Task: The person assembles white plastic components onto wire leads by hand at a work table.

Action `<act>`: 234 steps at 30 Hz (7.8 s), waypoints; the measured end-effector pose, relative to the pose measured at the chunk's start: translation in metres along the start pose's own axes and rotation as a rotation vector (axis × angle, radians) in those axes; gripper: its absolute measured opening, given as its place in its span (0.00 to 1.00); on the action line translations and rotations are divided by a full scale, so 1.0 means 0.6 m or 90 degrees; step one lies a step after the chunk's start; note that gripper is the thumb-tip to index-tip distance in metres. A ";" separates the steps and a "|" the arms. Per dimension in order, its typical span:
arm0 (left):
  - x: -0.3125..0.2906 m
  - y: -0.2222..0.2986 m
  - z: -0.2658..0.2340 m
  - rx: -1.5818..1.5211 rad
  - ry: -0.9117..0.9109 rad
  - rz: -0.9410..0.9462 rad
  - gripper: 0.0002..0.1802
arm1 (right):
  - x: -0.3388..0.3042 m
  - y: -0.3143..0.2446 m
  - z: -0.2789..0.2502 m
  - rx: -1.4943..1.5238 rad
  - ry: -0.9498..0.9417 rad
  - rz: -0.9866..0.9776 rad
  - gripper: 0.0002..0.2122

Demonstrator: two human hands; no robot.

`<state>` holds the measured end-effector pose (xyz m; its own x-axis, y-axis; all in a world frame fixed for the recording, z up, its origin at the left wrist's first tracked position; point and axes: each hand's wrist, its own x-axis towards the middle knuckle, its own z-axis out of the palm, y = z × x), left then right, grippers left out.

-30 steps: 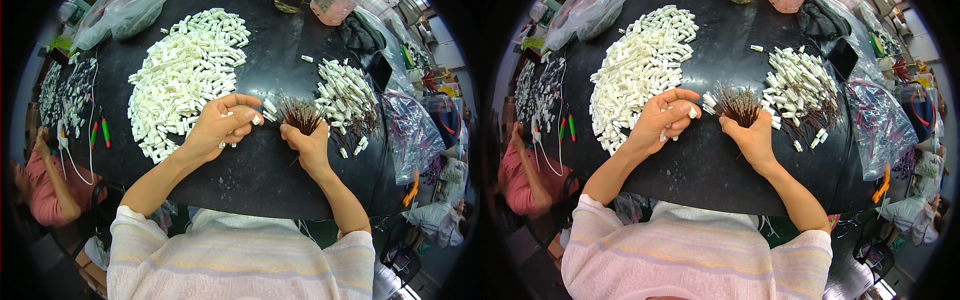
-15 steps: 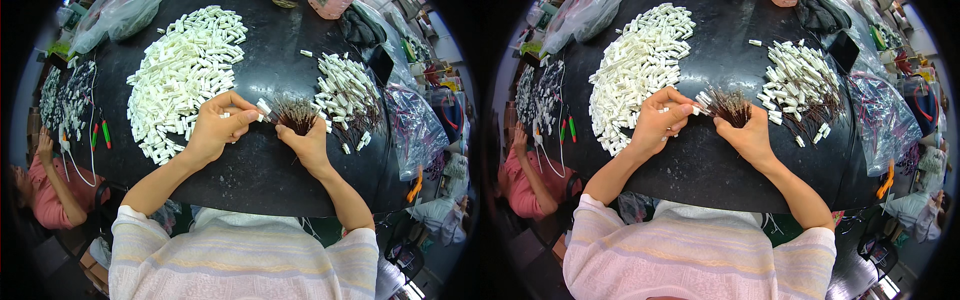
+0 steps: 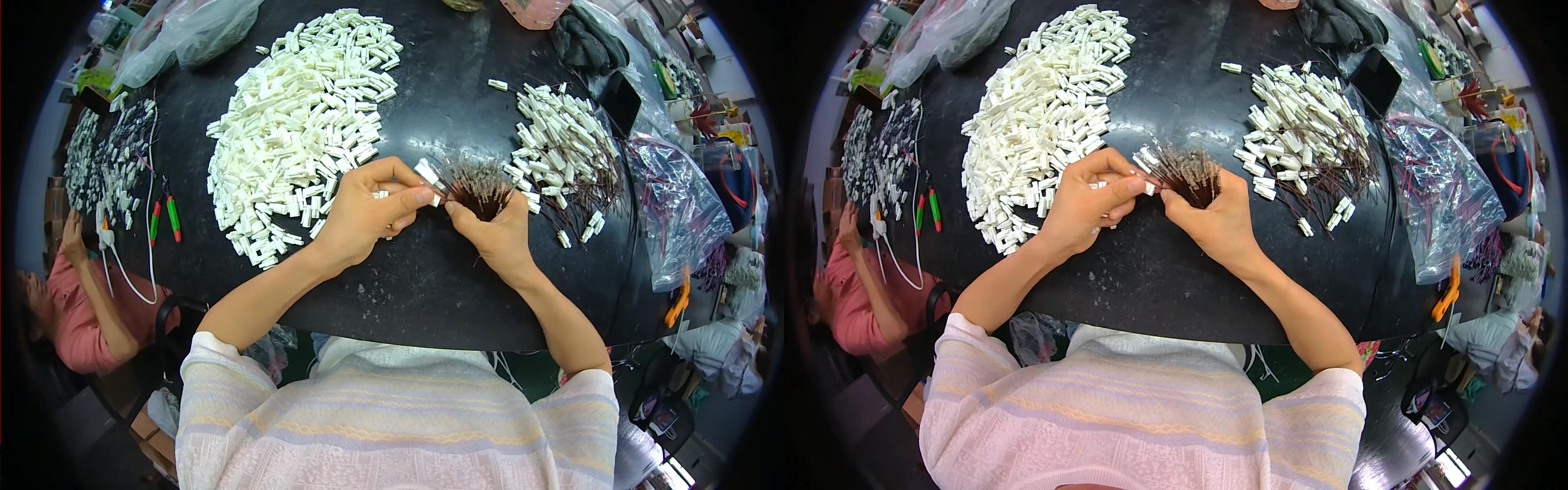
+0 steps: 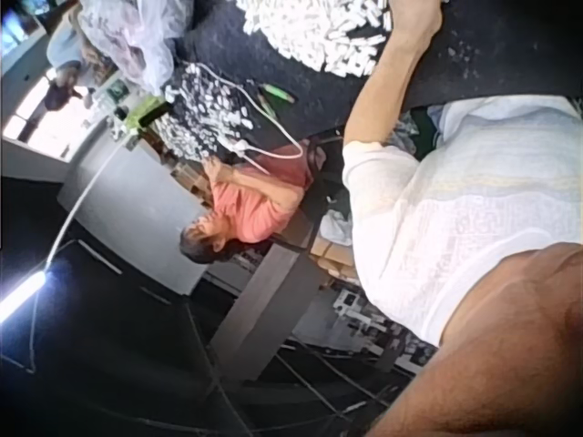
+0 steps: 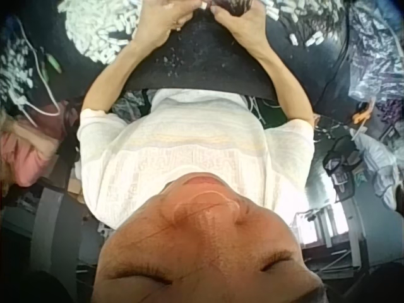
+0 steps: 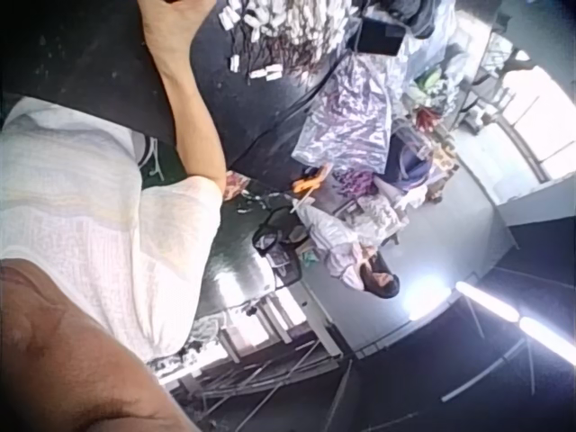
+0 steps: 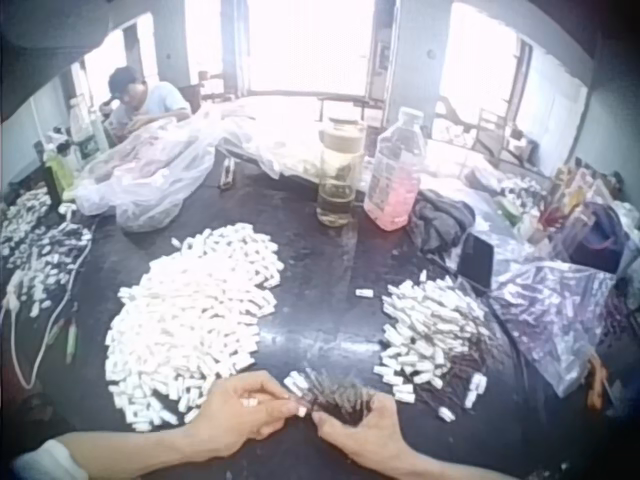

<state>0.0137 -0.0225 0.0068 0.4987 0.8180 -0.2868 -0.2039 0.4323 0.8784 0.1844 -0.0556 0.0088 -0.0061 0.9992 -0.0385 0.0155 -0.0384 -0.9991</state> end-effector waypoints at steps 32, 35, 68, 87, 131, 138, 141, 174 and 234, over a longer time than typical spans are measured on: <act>0.006 0.031 -0.015 -0.062 -0.001 -0.030 0.10 | 0.006 0.007 -0.018 0.082 0.029 0.098 0.04; 0.005 0.027 -0.016 -0.055 0.007 -0.009 0.10 | 0.003 -0.004 -0.012 0.056 0.022 0.104 0.04; 0.005 0.019 -0.005 0.190 -0.010 0.015 0.08 | 0.005 0.013 -0.004 -0.065 -0.023 -0.035 0.04; 0.007 -0.002 -0.030 -0.438 -0.178 -0.259 0.10 | 0.090 -0.121 -0.209 -0.658 0.129 0.042 0.09; 0.010 -0.021 -0.004 -0.651 -0.207 -0.150 0.13 | -0.007 0.017 0.022 0.059 0.161 -0.183 0.15; -0.002 0.010 -0.041 -1.039 -0.345 -0.121 0.06 | 0.011 -0.007 0.013 0.026 0.130 -0.246 0.14; -0.027 0.018 -0.072 -0.968 -0.298 -0.009 0.07 | 0.001 0.038 0.024 -0.216 0.146 -0.084 0.12; 0.037 -0.002 -0.031 -0.281 -0.168 -0.070 0.15 | -0.013 0.002 -0.021 0.200 0.029 0.118 0.05; -0.024 -0.035 0.033 0.400 -0.189 0.259 0.09 | -0.010 -0.001 -0.026 0.195 0.038 0.136 0.06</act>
<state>0.0278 -0.0509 0.0000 0.7086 0.6920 0.1381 0.0498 -0.2444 0.9684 0.1998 -0.0612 0.0099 0.0239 0.9668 -0.2545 -0.2904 -0.2369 -0.9271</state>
